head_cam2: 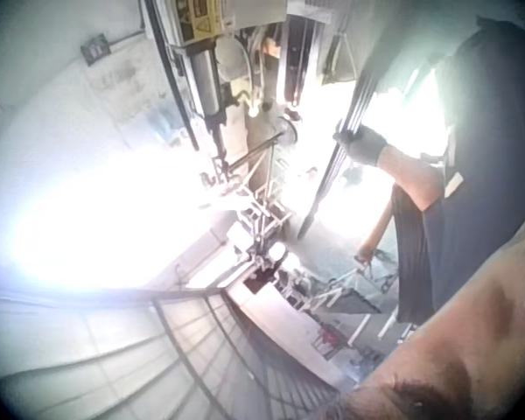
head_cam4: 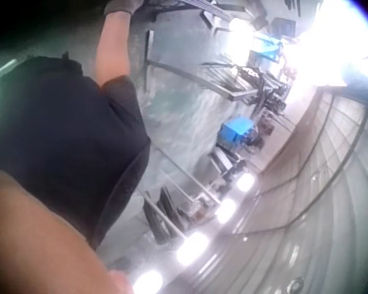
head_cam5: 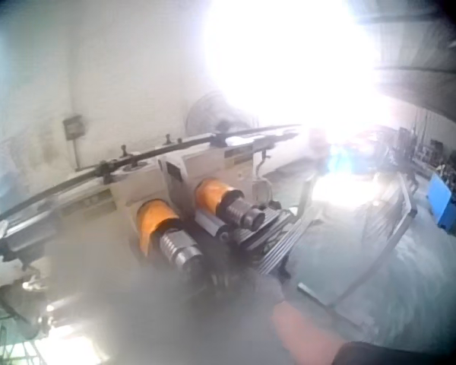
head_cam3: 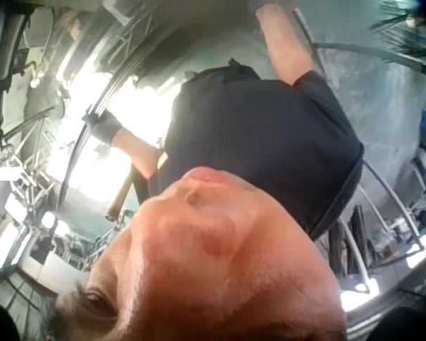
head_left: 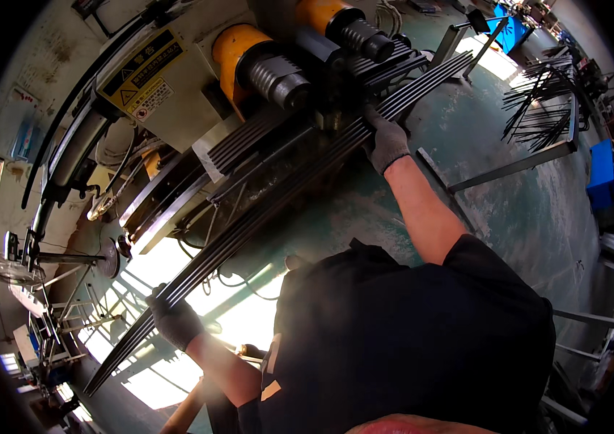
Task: The person repeatedly picks up bundles of straight metal rods from a rack, feeds them into a bending machine, and removes the bent rods. The person stacks the finished bent rods on a nearby rack.
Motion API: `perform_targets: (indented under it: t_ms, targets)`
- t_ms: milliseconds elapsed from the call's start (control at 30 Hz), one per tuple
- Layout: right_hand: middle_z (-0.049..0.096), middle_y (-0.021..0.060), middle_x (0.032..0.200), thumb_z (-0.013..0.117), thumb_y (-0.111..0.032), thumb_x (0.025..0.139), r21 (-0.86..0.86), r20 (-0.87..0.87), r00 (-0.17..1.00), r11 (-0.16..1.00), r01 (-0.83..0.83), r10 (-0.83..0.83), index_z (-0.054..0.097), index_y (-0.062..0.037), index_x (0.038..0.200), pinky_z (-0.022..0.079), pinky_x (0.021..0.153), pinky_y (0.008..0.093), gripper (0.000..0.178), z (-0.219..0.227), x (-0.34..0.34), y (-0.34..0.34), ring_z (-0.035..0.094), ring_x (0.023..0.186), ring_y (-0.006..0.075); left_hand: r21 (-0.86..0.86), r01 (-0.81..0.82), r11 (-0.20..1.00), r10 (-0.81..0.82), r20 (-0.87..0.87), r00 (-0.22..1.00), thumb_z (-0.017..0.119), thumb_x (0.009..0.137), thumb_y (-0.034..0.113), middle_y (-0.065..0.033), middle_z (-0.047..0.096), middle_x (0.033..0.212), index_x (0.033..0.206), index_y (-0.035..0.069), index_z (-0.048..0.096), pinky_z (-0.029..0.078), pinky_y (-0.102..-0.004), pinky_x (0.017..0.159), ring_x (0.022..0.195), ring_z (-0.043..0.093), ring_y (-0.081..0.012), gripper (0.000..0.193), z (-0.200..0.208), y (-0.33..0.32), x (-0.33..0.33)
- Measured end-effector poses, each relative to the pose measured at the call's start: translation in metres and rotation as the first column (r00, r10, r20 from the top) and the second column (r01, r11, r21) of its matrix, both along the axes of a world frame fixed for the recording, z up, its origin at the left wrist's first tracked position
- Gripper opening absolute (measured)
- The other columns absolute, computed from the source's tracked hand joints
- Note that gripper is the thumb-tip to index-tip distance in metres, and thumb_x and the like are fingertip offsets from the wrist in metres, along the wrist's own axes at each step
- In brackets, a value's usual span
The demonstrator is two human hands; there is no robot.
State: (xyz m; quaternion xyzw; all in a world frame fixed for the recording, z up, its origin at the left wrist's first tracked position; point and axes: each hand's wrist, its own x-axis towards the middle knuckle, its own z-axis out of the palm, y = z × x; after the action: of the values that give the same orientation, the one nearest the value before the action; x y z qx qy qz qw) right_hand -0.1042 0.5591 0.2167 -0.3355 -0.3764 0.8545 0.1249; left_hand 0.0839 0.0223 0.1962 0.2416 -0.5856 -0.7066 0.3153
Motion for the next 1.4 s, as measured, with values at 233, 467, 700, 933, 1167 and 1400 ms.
perform_targets:
  t_ms: [233, 467, 700, 933, 1167, 1400]
  targets:
    - [0.074, 0.0089, 0.112, 0.069, -0.019, 0.098, -0.045, -0.317, 0.94, 0.992, 0.117, -0.125, 0.07, -0.0043, 0.122, 0.058, 0.092, 0.0407, 0.028, 0.007, -0.061, -0.019, 0.071, 0.099, 0.0244, 0.411, 0.182, 0.893, -0.209, 0.021, 0.978, 0.046, 0.116, 0.021, -0.0149, 0.073, 0.122, 0.13, -0.005, 0.064, 0.057, -0.0333, 0.1, 0.109, 0.07, -0.0218, 0.035, -0.019, 0.019, -0.121]
    - [0.072, 0.0065, 0.1, 0.069, -0.022, 0.097, -0.046, -0.196, 0.979, 0.998, 0.051, -0.059, 0.071, -0.0071, 0.113, 0.058, 0.08, 0.04, 0.022, 0.03, -0.099, -0.016, 0.07, 0.086, 0.0226, 0.737, 0.191, 0.648, -0.196, -0.081, 0.977, 0.051, 0.113, 0.027, -0.0176, 0.073, 0.119, 0.124, -0.006, 0.067, 0.059, -0.04, 0.102, 0.111, 0.071, -0.0289, 0.038, -0.046, 0.051, -0.187]
    - [0.069, 0.005, 0.091, 0.073, -0.026, 0.096, 0.015, -0.253, 0.95, 0.981, 0.191, -0.181, 0.07, -0.0068, 0.109, 0.057, 0.069, 0.0382, 0.024, -0.023, -0.134, -0.006, 0.069, 0.078, 0.0218, 0.729, 0.3, 0.616, -0.281, -0.153, 0.948, 0.052, 0.113, 0.029, -0.0203, 0.07, 0.125, 0.127, -0.007, 0.065, 0.054, -0.0428, 0.109, 0.118, 0.067, -0.0315, 0.041, -0.022, 0.087, -0.215]
    - [0.066, 0.0078, 0.082, 0.071, -0.028, 0.095, 0.106, -0.015, 0.991, 0.985, 0.133, -0.132, 0.071, -0.0041, 0.096, 0.053, 0.061, 0.041, 0.024, -0.029, -0.152, 0.006, 0.066, 0.068, 0.0251, 0.777, 0.44, 0.451, -0.257, -0.359, 0.897, 0.056, 0.109, 0.025, -0.0203, 0.071, 0.129, 0.126, -0.008, 0.066, 0.045, -0.0534, 0.119, 0.129, 0.062, -0.0367, 0.038, -0.001, 0.016, -0.205]
    - [0.064, 0.0079, 0.078, 0.068, -0.032, 0.097, 0.29, -0.053, 0.994, 0.951, 0.109, -0.097, 0.071, -0.0054, 0.093, 0.051, 0.059, 0.0409, 0.027, -0.048, -0.166, 0.01, 0.063, 0.064, 0.0247, 0.672, 0.142, 0.727, -0.089, -0.113, 0.99, 0.047, 0.113, 0.02, -0.0171, 0.073, 0.124, 0.125, -0.008, 0.066, 0.055, -0.0453, 0.11, 0.119, 0.069, -0.0292, 0.035, -0.032, -0.022, -0.218]
    - [0.065, 0.0078, 0.079, 0.064, -0.036, 0.101, 0.405, 0.047, 0.993, 0.911, 0.079, -0.107, 0.071, -0.0055, 0.099, 0.052, 0.059, 0.0416, 0.031, -0.085, -0.182, 0.024, 0.064, 0.064, 0.0249, 0.695, 0.284, 0.661, -0.208, -0.194, 0.959, 0.05, 0.113, 0.021, -0.0195, 0.074, 0.122, 0.125, -0.007, 0.066, 0.056, -0.0454, 0.109, 0.117, 0.07, -0.031, 0.035, -0.031, 0.061, -0.233]
